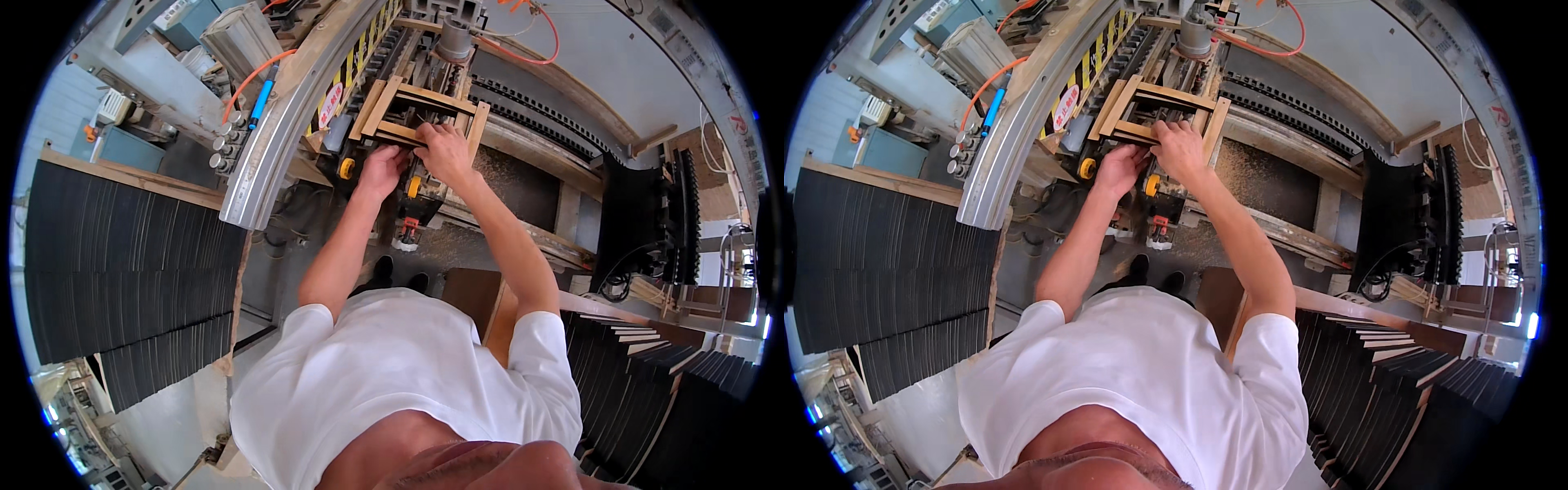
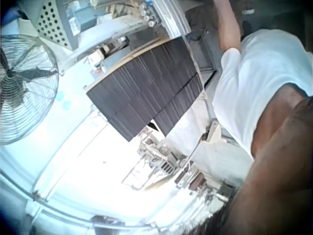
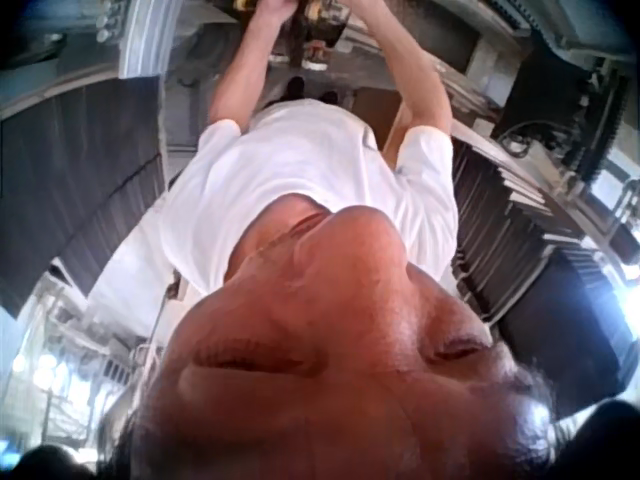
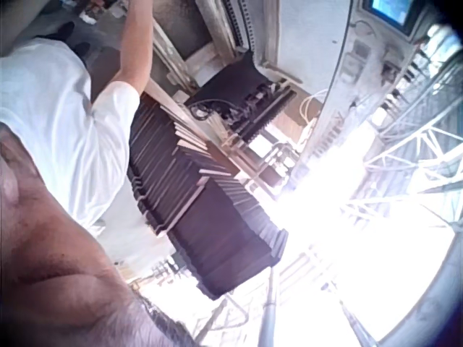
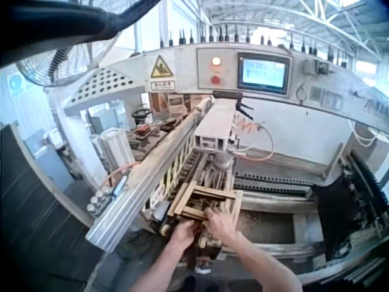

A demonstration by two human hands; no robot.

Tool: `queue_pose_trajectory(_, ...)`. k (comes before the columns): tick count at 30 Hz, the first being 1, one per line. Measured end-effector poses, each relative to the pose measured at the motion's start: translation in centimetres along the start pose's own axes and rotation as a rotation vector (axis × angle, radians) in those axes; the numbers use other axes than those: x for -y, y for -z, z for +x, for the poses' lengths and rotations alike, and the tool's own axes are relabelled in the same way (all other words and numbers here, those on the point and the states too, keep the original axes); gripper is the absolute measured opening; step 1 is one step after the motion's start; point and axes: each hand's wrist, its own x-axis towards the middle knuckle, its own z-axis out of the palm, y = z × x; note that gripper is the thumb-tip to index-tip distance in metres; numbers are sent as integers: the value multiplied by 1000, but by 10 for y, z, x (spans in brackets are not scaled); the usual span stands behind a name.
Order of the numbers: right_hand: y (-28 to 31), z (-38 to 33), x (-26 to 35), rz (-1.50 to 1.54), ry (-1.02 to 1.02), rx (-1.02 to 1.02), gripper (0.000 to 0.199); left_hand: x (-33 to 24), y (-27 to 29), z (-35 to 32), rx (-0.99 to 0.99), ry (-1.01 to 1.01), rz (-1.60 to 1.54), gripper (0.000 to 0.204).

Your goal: The person repeatedly picks up small wooden frames from a stack, places them into a machine, and then removes them to place them back onto the stack. This cycle is performed continuously throughout the clip.

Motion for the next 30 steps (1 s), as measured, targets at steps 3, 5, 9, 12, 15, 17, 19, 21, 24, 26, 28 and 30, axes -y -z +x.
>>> queue_pose_trajectory(3, -2, -7, -6, -31, -45, 110, 24, 7, -21, -2, -132, -16, -29, 15)
queue_pose_trajectory(5, -9, -5, -9, -40, -12, 104, 25, 9, -23, -3, -169, -56, 9, 15)
queue_pose_trajectory(9, -17, 14, -29, 38, -2, 7, 25, 10, -13, -13, -260, -103, 129, 28)
queue_pose_trajectory(12, -24, 39, -39, 12, -61, 32, 24, 2, -23, -63, -248, -102, 157, 34)
queue_pose_trajectory(15, -54, 61, -53, -69, -18, -4, 23, -7, -19, -130, -266, -56, 150, 33)
queue_pose_trajectory(17, -60, 77, -50, -137, -3, -11, 24, -11, -9, -173, -238, -64, 161, 32)
queue_pose_trajectory(19, -64, 93, -66, -169, -30, -3, 23, -18, 0, -204, -214, -36, 211, 34)
queue_pose_trajectory(21, -59, 110, -60, -268, -36, 120, 26, -27, 15, -230, -231, 1, 238, 31)
queue_pose_trajectory(24, -62, 131, -59, -460, 54, 183, 26, -37, 36, -249, -223, 39, 198, 29)
queue_pose_trajectory(26, -68, 142, -52, -508, 99, 174, 25, -44, 51, -254, -267, 61, 160, 29)
queue_pose_trajectory(28, -68, 154, -51, -526, 91, 208, 23, -49, 69, -254, -259, 58, 123, 28)
queue_pose_trajectory(30, -68, 164, -53, -584, 89, 210, 19, -52, 86, -253, -285, 58, 124, 28)
